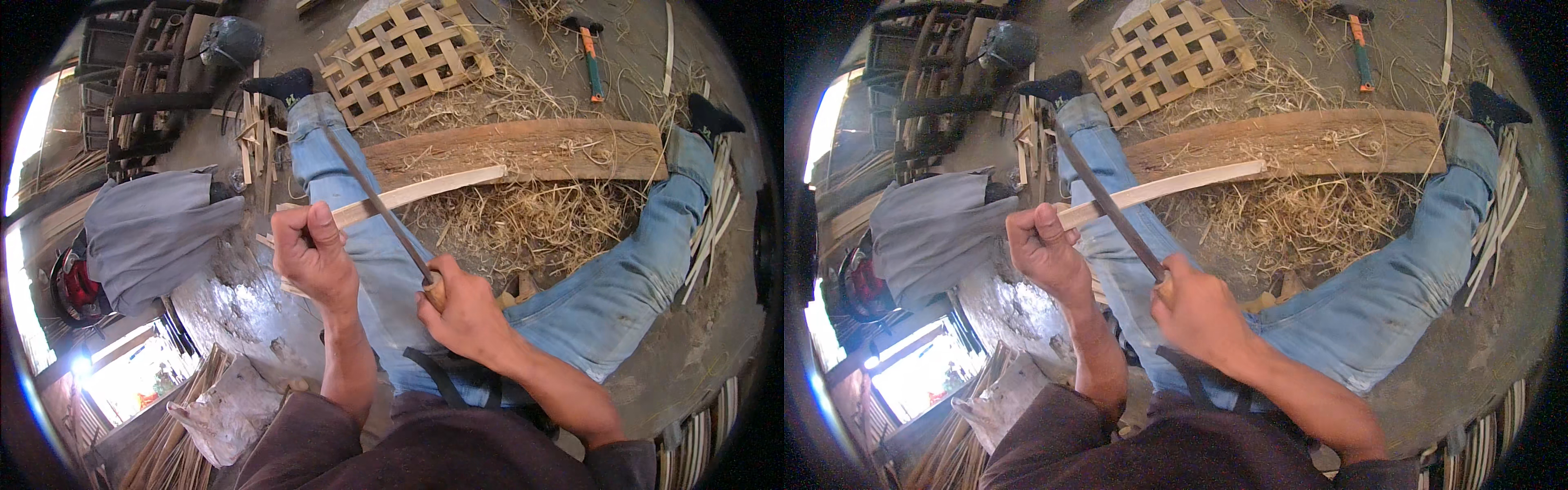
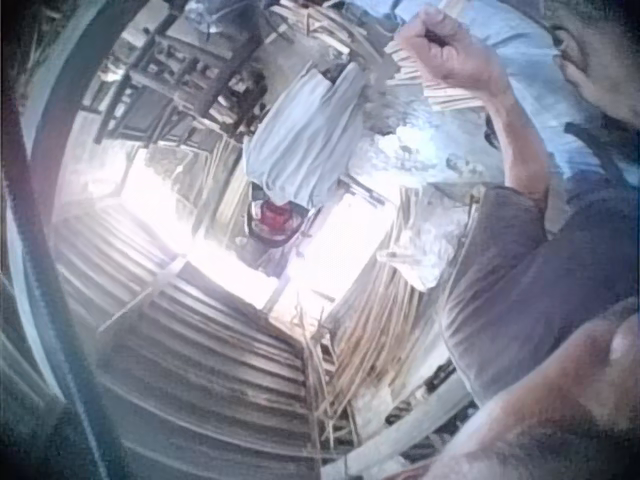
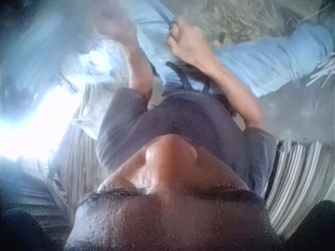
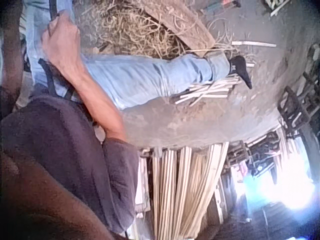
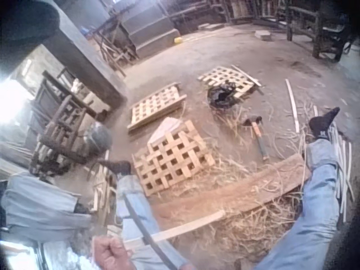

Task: The person sits on the floor and uses a knife to shave thin strips of wood, repeatedly scraping along the length of each piece. The person holds the wood in one hand and the knife in the other, producing wood shavings that fall onto the floor.

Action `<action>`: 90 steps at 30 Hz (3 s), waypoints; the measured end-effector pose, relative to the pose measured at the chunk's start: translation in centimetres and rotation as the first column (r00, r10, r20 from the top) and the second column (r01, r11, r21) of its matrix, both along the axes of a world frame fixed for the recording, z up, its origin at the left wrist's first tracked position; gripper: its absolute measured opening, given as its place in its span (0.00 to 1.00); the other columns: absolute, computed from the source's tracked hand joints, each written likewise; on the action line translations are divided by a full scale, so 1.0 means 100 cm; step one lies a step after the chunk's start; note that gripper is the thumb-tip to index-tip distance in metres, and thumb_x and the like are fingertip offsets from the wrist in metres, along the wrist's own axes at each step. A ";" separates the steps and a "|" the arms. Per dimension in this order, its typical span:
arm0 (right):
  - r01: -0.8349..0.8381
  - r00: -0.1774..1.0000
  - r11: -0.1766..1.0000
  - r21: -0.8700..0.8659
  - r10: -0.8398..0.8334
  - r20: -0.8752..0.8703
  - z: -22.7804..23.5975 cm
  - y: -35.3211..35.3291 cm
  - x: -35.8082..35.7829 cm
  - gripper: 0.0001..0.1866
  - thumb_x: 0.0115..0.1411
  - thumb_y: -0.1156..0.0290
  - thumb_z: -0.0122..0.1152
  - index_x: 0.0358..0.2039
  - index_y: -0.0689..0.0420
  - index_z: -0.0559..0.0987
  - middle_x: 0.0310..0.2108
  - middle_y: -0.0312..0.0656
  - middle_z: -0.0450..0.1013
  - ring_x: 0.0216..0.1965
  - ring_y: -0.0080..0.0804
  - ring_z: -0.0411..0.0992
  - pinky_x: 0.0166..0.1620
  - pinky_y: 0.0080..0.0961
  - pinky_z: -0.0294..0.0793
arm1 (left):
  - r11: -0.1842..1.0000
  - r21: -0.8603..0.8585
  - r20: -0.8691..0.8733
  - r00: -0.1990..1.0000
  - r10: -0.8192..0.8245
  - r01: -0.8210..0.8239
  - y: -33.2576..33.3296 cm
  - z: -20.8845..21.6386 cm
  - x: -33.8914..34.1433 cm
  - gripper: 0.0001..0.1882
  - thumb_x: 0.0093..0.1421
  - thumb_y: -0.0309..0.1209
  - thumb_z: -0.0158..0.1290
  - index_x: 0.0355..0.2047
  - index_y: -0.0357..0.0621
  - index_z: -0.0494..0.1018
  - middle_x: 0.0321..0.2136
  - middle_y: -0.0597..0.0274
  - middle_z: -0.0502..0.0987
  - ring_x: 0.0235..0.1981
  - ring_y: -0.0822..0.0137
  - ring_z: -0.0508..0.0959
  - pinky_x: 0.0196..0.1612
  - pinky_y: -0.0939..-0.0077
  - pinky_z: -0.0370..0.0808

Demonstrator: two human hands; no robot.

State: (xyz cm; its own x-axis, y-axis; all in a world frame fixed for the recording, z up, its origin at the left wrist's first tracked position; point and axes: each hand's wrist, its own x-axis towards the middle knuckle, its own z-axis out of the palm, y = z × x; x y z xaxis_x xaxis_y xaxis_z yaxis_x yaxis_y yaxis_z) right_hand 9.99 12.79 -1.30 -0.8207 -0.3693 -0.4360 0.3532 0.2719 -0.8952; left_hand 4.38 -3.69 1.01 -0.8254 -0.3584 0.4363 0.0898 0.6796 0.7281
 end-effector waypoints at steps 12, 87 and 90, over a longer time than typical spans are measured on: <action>-0.003 0.996 0.995 -0.102 -0.006 -0.090 0.022 0.004 -0.005 0.21 0.55 0.70 0.59 0.46 0.66 0.67 0.27 0.65 0.73 0.34 0.65 0.74 0.39 0.50 0.73 | 0.989 0.069 -0.041 0.991 -0.126 0.128 0.014 0.035 -0.002 0.13 0.62 0.35 0.57 0.36 0.35 0.76 0.28 0.65 0.73 0.24 0.77 0.74 0.29 0.86 0.72; -0.010 0.995 0.989 0.149 -0.004 0.097 -0.066 0.004 -0.010 0.23 0.53 0.68 0.59 0.46 0.69 0.69 0.29 0.63 0.74 0.33 0.59 0.76 0.38 0.45 0.75 | 0.938 0.331 0.149 0.976 -0.156 0.100 -0.008 0.044 0.012 0.21 0.57 0.42 0.61 0.37 0.34 0.74 0.34 0.59 0.74 0.34 0.69 0.79 0.36 0.76 0.82; -0.001 1.000 0.997 -0.077 0.000 -0.007 -0.009 -0.008 0.000 0.21 0.54 0.68 0.59 0.45 0.67 0.69 0.25 0.62 0.74 0.31 0.61 0.75 0.36 0.46 0.75 | 0.948 0.315 0.140 0.985 -0.102 0.053 -0.008 0.043 0.013 0.22 0.55 0.42 0.62 0.37 0.33 0.74 0.34 0.58 0.76 0.33 0.68 0.79 0.36 0.75 0.82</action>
